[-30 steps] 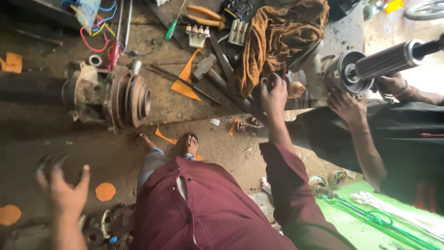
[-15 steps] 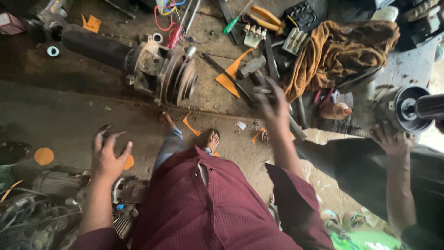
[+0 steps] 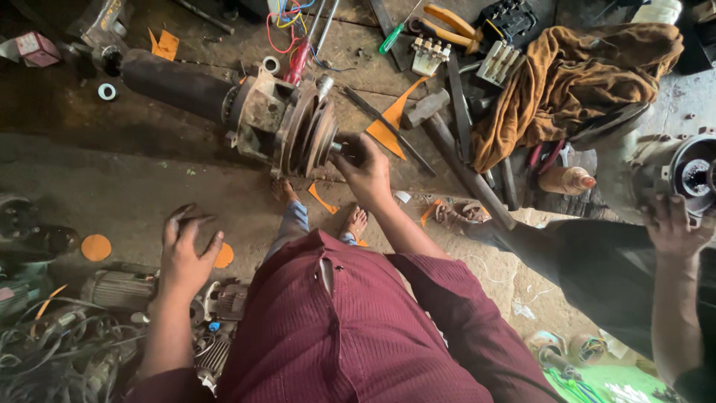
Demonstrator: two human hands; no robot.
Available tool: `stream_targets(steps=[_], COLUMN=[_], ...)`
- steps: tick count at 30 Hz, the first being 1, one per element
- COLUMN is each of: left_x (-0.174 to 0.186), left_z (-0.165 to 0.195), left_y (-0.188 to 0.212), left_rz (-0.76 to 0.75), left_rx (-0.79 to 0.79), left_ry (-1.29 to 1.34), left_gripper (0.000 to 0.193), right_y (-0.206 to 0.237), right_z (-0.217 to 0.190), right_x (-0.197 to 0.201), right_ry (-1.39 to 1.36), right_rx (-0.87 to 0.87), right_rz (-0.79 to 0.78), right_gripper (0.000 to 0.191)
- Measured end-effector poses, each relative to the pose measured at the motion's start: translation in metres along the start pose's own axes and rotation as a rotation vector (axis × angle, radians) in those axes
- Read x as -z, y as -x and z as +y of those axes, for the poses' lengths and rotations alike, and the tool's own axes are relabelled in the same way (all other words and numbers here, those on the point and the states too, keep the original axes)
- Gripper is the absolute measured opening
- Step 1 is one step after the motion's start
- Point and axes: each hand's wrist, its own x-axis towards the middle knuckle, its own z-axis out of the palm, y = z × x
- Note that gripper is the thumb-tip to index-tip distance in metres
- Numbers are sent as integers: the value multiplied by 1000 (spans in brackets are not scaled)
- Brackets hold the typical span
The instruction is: The person works on a water pump assembly on a cluttered workshop bench. They hold the pump housing steady, tap and drive components with a hammer, turn a bolt with a spanner, and use a file on a part, repositioning the pump between actions.
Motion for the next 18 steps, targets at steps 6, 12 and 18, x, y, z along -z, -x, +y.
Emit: stream_targets(steps=[6, 12, 18], left_x=[2, 6, 1], left_z=[-6, -5, 7], left_y=[-11, -32, -50], left_rz=[-10, -25, -6], left_rx=[-17, -48, -108], left_ry=[38, 34, 62], left_gripper=[35, 34, 33], right_y=[2, -1, -3], right_z=[-6, -18, -19], right_x=[-2, -4, -2], right_ry=[185, 239, 162], right_rx=[246, 122, -139], right_rz=[75, 73, -49], right_gripper=[33, 26, 17])
